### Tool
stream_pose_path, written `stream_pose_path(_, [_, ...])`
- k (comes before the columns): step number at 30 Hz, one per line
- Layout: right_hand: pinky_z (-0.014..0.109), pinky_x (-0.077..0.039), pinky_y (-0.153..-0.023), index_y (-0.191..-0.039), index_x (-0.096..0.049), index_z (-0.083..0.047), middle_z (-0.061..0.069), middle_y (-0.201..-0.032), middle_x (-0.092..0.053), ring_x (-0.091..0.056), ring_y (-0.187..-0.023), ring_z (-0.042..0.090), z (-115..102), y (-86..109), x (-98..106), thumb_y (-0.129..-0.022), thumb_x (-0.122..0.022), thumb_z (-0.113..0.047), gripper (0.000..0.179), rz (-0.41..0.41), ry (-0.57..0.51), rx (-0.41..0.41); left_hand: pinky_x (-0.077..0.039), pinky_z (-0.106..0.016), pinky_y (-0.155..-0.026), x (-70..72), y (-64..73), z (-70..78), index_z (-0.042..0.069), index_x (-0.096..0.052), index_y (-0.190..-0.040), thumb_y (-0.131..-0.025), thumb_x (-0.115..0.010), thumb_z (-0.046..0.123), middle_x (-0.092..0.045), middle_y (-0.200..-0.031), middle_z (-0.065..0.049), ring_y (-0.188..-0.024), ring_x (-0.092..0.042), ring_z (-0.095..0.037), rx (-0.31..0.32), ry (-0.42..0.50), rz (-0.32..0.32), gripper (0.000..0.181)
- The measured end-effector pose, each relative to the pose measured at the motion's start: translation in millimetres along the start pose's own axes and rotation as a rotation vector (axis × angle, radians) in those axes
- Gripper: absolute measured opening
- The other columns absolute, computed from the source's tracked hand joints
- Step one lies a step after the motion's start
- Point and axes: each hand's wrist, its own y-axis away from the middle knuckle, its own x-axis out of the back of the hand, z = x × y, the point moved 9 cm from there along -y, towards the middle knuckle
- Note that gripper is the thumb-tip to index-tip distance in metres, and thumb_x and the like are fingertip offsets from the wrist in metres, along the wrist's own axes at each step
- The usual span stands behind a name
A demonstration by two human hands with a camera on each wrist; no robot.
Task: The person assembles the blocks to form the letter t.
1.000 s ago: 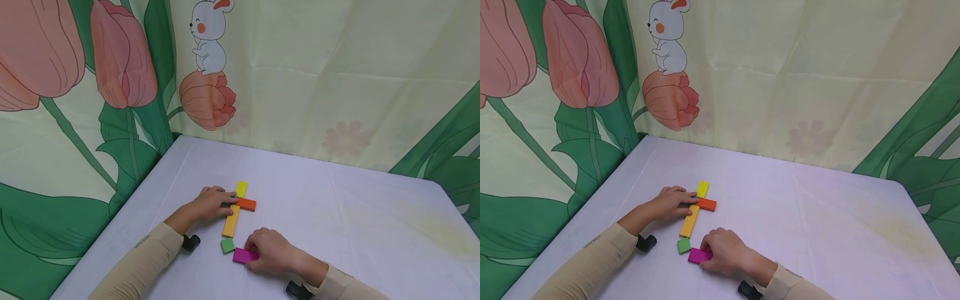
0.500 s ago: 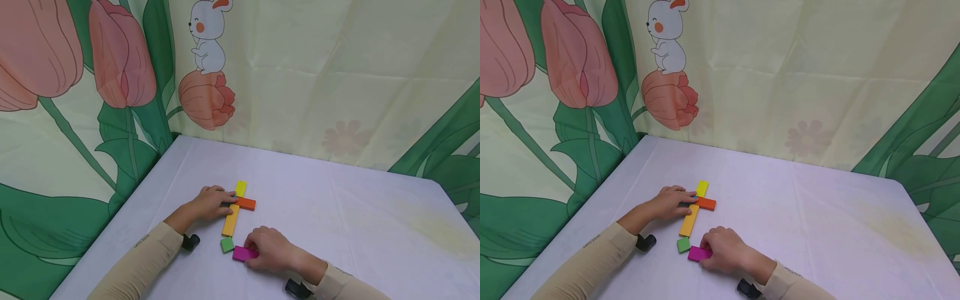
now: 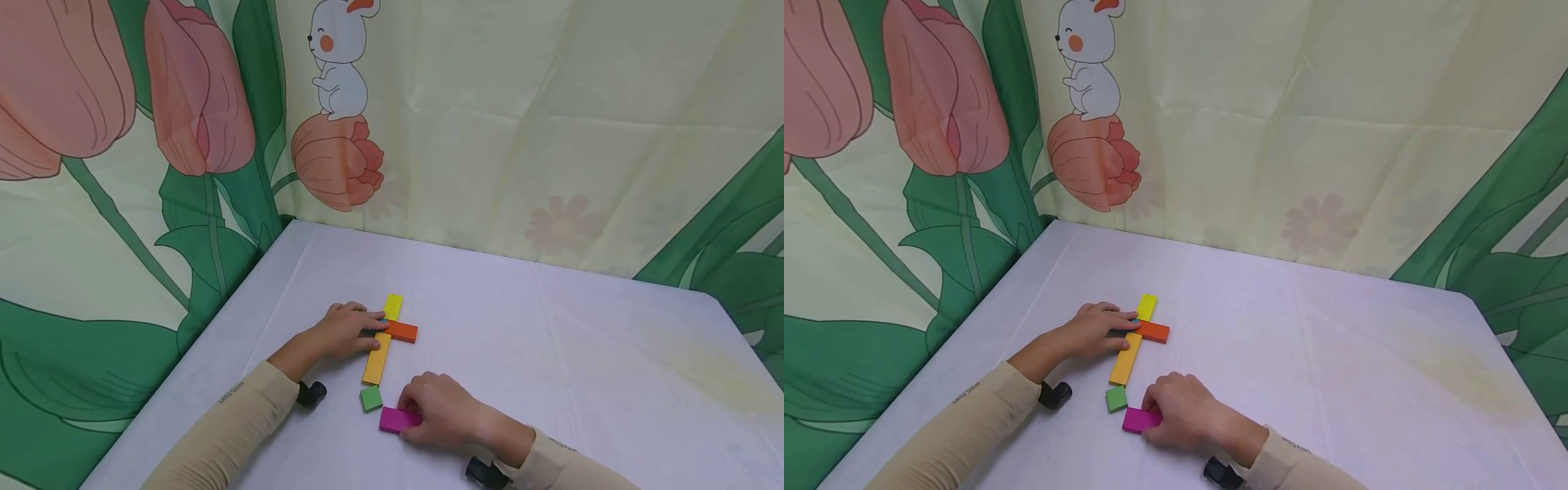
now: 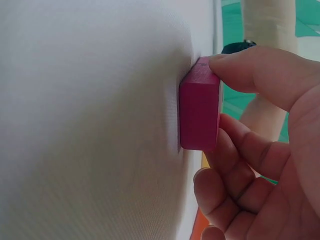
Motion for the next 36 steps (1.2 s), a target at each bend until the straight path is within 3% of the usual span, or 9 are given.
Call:
stream_pose_path(10, [0.023, -0.043, -0.067, -0.099, -0.072, -0.018, -0.018, -0.079, -0.053, -0.047, -0.08, 0.003, -2.1, -0.1, 1.3, -0.081, -0.08, -0.034, 0.025, 0.01, -0.004, 0.001, -0.032, -0.051, -0.109, 0.3, -0.7, -0.1, 0.031, -0.056, -0.144, -0.092, -0.069, 0.047, -0.049, -0.15, 0.008, -0.136, -0.039, -0.028, 0.022, -0.018, -0.003, 0.055])
stream_pose_path(26, [0.024, -0.042, -0.068, -0.098, -0.072, -0.018, -0.018, -0.078, -0.052, -0.046, -0.079, 0.003, -0.5, -0.1, 0.6, -0.081, -0.08, -0.034, 0.024, 0.028, -0.003, -0.003, -0.031, -0.053, -0.109, 0.6, 0.5, 1.3, 0.03, -0.057, -0.143, -0.093, -0.067, 0.046, -0.048, -0.151, 0.007, -0.136, -0.039, -0.029, 0.001, -0.004, 0.001, 0.053])
stream_pose_path(36, [0.027, -0.044, -0.071, -0.106, -0.07, -0.018, -0.018, -0.087, -0.057, -0.048, -0.083, 0.003, 1.4, 2.2, -0.5, -0.081, -0.079, -0.038, 0.034, 0.012, -0.01, -0.021, -0.031, -0.054, -0.109, -1.2, -0.6, 0.6, 0.031, -0.057, -0.143, -0.093, -0.068, 0.046, -0.048, -0.151, 0.007, -0.136, -0.039, -0.029, 0.004, -0.006, 0.007, 0.054])
